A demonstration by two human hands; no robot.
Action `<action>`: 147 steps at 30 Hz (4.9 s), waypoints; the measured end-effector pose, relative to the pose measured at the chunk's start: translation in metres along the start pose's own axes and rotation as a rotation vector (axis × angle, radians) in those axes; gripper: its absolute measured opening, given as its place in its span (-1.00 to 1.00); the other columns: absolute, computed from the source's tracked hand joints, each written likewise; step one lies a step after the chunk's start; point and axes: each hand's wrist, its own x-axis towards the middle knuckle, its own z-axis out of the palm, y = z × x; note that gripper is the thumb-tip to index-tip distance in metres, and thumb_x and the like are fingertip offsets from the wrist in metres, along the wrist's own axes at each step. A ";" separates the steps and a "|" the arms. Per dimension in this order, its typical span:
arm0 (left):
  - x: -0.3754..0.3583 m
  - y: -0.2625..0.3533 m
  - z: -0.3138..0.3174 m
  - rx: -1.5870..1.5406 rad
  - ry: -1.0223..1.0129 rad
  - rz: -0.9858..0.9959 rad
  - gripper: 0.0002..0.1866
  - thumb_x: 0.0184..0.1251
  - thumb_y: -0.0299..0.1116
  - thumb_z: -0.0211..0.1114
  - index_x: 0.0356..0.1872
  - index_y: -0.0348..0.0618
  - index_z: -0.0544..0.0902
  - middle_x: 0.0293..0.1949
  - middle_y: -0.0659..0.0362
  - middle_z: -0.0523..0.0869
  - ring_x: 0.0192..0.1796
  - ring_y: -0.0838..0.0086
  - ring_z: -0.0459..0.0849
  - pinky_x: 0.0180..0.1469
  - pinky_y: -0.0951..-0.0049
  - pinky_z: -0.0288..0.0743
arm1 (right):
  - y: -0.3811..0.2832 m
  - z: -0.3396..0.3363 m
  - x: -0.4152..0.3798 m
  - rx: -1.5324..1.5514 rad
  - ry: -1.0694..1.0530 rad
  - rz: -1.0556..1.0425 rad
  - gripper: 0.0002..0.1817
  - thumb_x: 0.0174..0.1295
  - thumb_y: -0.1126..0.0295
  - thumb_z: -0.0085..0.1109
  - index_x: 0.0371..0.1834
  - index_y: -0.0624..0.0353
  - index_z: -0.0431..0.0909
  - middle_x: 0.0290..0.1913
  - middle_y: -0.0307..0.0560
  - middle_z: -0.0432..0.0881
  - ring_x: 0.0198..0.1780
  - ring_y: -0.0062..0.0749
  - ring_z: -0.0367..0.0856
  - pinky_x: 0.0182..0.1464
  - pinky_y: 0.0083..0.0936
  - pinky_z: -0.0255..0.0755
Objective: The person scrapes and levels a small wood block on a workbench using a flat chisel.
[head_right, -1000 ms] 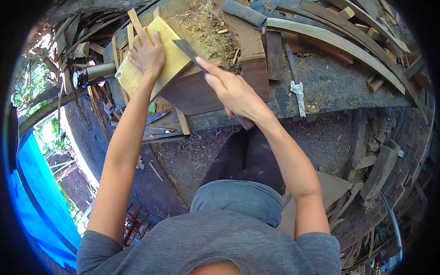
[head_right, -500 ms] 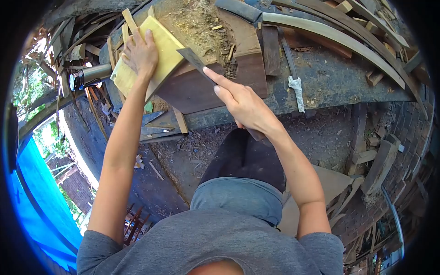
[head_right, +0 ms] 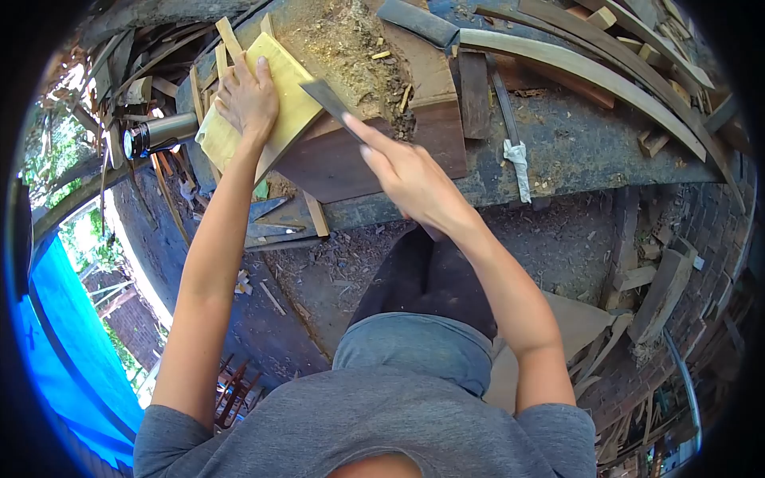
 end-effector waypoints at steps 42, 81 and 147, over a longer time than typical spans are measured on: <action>-0.007 -0.002 -0.001 0.008 0.002 0.040 -0.32 0.55 0.20 -0.13 0.51 0.02 0.28 0.46 -0.06 0.29 0.57 0.11 0.07 0.55 -0.21 -0.28 | -0.012 0.000 0.010 -0.089 0.017 -0.018 -0.45 0.53 0.22 -0.17 0.59 -0.20 0.24 -0.65 -0.02 0.47 -0.63 -0.26 0.55 -0.31 -0.27 0.55; -0.003 0.001 -0.004 0.003 -0.013 -0.007 -0.33 0.54 0.19 -0.12 0.51 0.04 0.28 0.48 -0.06 0.28 0.58 0.08 0.06 0.54 -0.27 -0.26 | 0.001 0.014 0.024 -0.203 0.151 -0.151 -0.45 0.54 0.25 -0.16 0.59 -0.27 0.22 -0.63 0.10 0.42 -0.58 -0.26 0.51 -0.26 -0.19 0.46; -0.002 0.000 -0.001 -0.074 0.047 -0.075 -0.49 0.58 -0.04 -0.11 0.47 0.12 0.33 0.46 0.01 0.31 0.58 0.12 0.09 0.57 -0.25 -0.29 | 0.003 0.032 0.036 -1.108 0.503 -0.342 -0.45 0.36 0.29 0.09 0.43 -0.39 0.43 -0.53 0.02 0.67 -0.56 -0.13 0.72 -0.53 -0.19 0.58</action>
